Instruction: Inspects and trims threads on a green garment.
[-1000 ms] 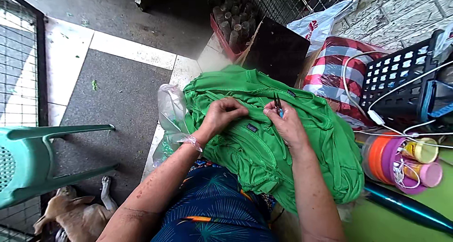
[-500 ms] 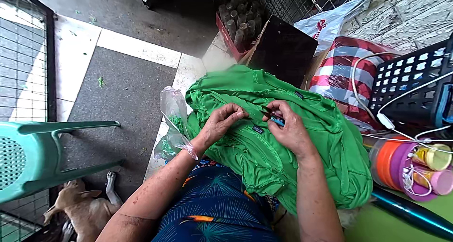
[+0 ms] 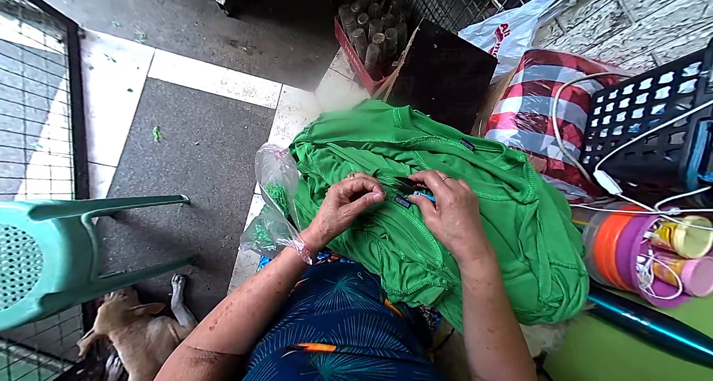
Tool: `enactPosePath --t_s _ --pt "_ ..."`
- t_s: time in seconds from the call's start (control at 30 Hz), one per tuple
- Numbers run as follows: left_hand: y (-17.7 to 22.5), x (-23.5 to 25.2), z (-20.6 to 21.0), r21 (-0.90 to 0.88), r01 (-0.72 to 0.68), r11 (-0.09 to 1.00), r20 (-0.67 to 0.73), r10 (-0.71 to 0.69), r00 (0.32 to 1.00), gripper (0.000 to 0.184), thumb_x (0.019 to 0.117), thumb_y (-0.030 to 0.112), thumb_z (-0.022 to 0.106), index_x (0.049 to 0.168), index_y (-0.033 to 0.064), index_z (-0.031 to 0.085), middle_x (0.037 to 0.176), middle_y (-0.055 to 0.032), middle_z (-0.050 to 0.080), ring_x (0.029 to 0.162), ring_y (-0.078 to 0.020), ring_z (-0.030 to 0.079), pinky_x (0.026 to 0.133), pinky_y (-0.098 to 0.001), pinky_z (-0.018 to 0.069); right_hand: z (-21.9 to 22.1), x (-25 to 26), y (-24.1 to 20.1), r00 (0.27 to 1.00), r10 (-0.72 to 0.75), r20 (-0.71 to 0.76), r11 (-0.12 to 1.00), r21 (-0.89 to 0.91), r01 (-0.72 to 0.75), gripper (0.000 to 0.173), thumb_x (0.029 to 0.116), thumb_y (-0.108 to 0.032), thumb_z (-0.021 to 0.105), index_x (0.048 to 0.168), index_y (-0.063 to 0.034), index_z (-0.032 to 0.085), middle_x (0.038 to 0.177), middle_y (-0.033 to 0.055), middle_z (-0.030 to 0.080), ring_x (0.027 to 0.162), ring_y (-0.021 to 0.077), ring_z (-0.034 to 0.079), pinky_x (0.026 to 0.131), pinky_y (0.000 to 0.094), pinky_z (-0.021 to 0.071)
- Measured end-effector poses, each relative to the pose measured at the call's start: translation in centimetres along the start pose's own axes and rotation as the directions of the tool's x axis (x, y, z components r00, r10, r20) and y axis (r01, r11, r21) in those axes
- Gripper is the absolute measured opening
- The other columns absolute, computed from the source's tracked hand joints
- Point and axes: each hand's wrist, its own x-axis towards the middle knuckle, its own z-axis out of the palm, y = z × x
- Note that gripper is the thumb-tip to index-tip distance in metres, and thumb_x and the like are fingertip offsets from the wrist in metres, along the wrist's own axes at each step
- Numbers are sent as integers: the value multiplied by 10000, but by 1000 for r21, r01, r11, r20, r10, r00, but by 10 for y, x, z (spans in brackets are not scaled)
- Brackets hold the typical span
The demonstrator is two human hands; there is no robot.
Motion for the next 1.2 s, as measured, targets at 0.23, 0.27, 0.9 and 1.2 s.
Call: enactPosePath --t_s 0.23,0.27,0.9,1.2 --pt "-2 1 -1 98 -42 994 80 35 996 135 967 140 640 881 73 721 988 33 694 1059 -41 611 977 -240 473 6 0 1 997 -78 -9 997 -27 78 154 916 -49 687 1055 -36 753 946 178 730 875 353 718 721 519 525" --pt "-2 1 -2 106 -42 993 80 34 996 142 970 142 635 886 66 721 992 28 693 1054 -39 612 969 -238 476 7 0 2 996 -84 -12 996 -30 83 147 931 -54 670 1051 -36 753 925 176 726 856 352 716 713 513 527" --pt "24 35 16 789 4 614 41 -59 997 131 995 123 632 990 19 711 920 -187 668 786 -348 687 624 -507 534 5 0 5 998 60 -13 982 183 -57 279 911 -21 713 1181 28 663 977 174 722 881 303 719 775 484 573" --pt "23 29 -14 311 328 892 42 -358 933 241 1113 199 407 1106 24 573 783 -56 615 578 -83 574 570 -231 508 3 6 1 997 -12 77 995 103 4 248 919 -25 706 1161 23 688 964 195 728 878 358 726 761 536 565"
